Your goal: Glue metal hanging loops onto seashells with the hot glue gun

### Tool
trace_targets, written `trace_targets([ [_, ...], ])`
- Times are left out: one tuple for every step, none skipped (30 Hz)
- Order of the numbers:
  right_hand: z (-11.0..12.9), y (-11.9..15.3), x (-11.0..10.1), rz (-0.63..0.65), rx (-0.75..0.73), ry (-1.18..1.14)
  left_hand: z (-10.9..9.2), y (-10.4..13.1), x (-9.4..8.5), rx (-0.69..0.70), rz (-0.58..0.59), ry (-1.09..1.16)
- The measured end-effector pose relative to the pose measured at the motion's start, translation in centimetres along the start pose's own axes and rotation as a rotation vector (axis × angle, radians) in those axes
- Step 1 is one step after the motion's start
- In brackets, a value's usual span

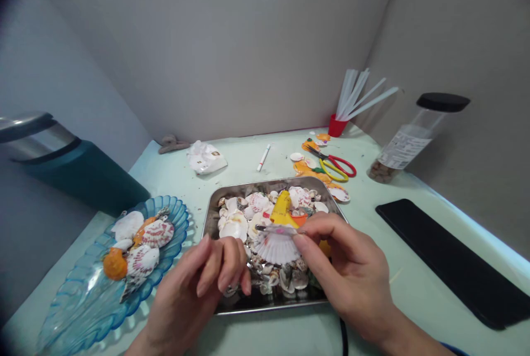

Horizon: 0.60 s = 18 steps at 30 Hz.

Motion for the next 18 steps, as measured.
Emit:
trace_targets([
  [0.03,-0.03,0.0,-0.002,0.001,-0.002,0.12,-0.03,-0.03,-0.017,-0.02,0.028],
  [0.06,-0.05,0.01,-0.003,0.002,-0.002,0.25,-0.05,-0.06,-0.035,-0.034,0.058],
  [0.08,-0.07,0.02,-0.003,0.002,-0.001,0.36,-0.07,-0.08,-0.05,-0.047,0.081],
  [0.09,-0.07,0.03,-0.002,0.001,0.001,0.41,-0.09,-0.09,-0.06,-0.055,0.097],
  [0.09,-0.08,0.04,-0.002,0.001,0.003,0.41,-0.12,-0.07,-0.065,-0.058,0.112],
  [0.08,-0.07,0.05,-0.001,0.0,0.003,0.39,-0.15,-0.06,-0.071,-0.061,0.124],
  [0.07,-0.07,0.08,0.002,-0.003,0.001,0.37,-0.2,-0.05,-0.077,-0.063,0.137],
  [0.05,-0.06,0.12,0.005,-0.005,-0.001,0.37,-0.26,-0.06,-0.085,-0.067,0.149],
  [0.02,-0.05,0.16,0.009,-0.007,-0.001,0.4,-0.31,-0.05,-0.097,-0.067,0.16],
  [-0.03,-0.04,0.21,0.012,-0.005,0.001,0.44,-0.36,-0.03,-0.107,-0.062,0.167],
  [-0.08,-0.03,0.25,0.016,-0.003,0.002,0.46,-0.38,0.01,-0.11,-0.051,0.171],
  [-0.12,-0.02,0.29,0.021,-0.001,0.003,0.44,-0.39,0.04,-0.105,-0.037,0.172],
  [-0.13,-0.01,0.29,0.022,0.001,-0.001,0.38,-0.38,0.07,-0.091,-0.019,0.171],
  [-0.13,-0.01,0.26,0.021,0.002,-0.004,0.29,-0.34,0.11,-0.072,0.0,0.167],
  [-0.1,0.0,0.22,0.019,0.0,-0.007,0.19,-0.3,0.11,-0.055,0.012,0.161],
  [-0.06,0.0,0.17,0.016,-0.003,-0.007,0.14,-0.26,0.07,-0.047,0.015,0.153],
  [-0.03,0.0,0.12,0.015,-0.005,-0.004,0.11,-0.23,0.01,-0.047,0.01,0.144],
  [-0.02,0.0,0.11,0.016,-0.004,-0.001,0.09,-0.21,-0.06,-0.05,0.001,0.135],
])
Point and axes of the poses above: each hand's wrist, its own y-axis away from the middle knuckle, its own x-axis out of the palm, z = x × y, the point moved 6 cm from there along -y, towards the middle knuckle, and after that the axes turned 13 degrees about -z, right-handed, at the moved point
